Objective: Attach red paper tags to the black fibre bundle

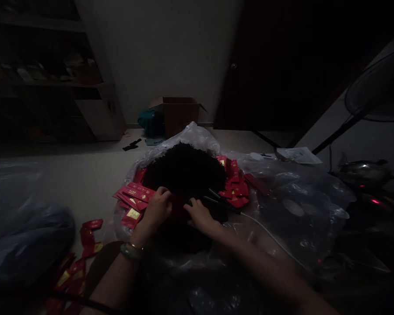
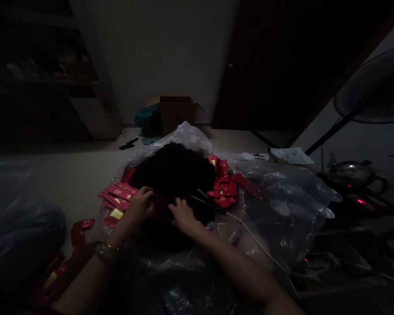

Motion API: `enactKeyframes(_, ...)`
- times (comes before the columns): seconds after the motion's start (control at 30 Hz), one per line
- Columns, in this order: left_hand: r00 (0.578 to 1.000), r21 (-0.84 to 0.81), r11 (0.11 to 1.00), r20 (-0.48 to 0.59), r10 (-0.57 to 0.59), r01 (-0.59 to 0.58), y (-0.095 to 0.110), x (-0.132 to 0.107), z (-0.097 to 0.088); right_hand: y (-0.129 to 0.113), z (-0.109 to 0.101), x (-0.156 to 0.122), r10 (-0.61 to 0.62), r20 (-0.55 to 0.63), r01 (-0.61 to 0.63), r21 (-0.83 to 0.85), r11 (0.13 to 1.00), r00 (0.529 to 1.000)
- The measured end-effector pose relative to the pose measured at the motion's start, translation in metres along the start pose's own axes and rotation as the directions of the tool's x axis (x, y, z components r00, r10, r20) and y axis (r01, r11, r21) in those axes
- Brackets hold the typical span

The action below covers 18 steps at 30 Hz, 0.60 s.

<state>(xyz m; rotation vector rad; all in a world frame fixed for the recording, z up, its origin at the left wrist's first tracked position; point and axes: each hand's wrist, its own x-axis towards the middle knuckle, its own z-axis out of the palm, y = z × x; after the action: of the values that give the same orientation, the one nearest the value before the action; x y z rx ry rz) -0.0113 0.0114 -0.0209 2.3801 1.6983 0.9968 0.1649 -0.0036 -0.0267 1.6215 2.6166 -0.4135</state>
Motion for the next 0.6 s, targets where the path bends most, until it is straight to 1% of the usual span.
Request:
enactKeyframes(0.1, 1.000, -0.035, 0.999, 0.014, 0.013, -0.012, 0.001, -0.001, 0.000, 0.011, -0.004, 0.002, 0.021, 0.010, -0.021, 0.030, 0.999, 1.000)
enactKeyframes(0.17, 1.000, -0.054, 0.998, 0.014, 0.023, -0.022, 0.002, -0.001, 0.001, 0.019, -0.006, 0.004, 0.013, 0.006, -0.013, 0.104, 0.995, 1.000)
enactKeyframes(0.23, 0.999, -0.064, 0.997, 0.002, 0.038, -0.037, 0.003, -0.001, 0.001, 0.029, -0.012, 0.007, 0.021, -0.053, -0.008, 0.231, 0.973, 0.998)
enactKeyframes(0.33, 0.999, -0.056, 0.997, -0.006, 0.047, -0.047, 0.007, -0.002, 0.001, 0.045, -0.034, 0.013, 0.086, -0.208, 0.018, 0.453, 0.892, 0.974)
enactKeyframes(0.4, 0.999, -0.052, 0.998, -0.001, 0.042, -0.043, 0.011, -0.002, 0.002, 0.050, -0.055, 0.016, 0.131, -0.264, 0.058, 0.605, 0.794, 0.956)
enactKeyframes(0.47, 0.999, -0.058, 0.998, -0.004, 0.039, -0.039, 0.014, -0.002, 0.003, 0.046, -0.073, 0.019, 0.154, -0.281, 0.117, 0.751, 0.650, 0.947)
enactKeyframes(0.53, 0.999, -0.052, 0.998, -0.009, 0.041, -0.041, 0.018, -0.003, 0.005, 0.034, -0.085, 0.022, 0.159, -0.259, 0.156, 0.866, 0.475, 0.953)
enactKeyframes(0.57, 0.999, -0.037, 0.998, -0.008, 0.042, -0.042, 0.019, -0.003, 0.006, 0.026, -0.088, 0.024, 0.152, -0.231, 0.157, 0.908, 0.389, 0.961)
enactKeyframes(0.6, 0.999, -0.014, 0.999, -0.007, 0.041, -0.041, 0.020, -0.003, 0.007, 0.018, -0.090, 0.025, 0.137, -0.192, 0.140, 0.937, 0.321, 0.972)
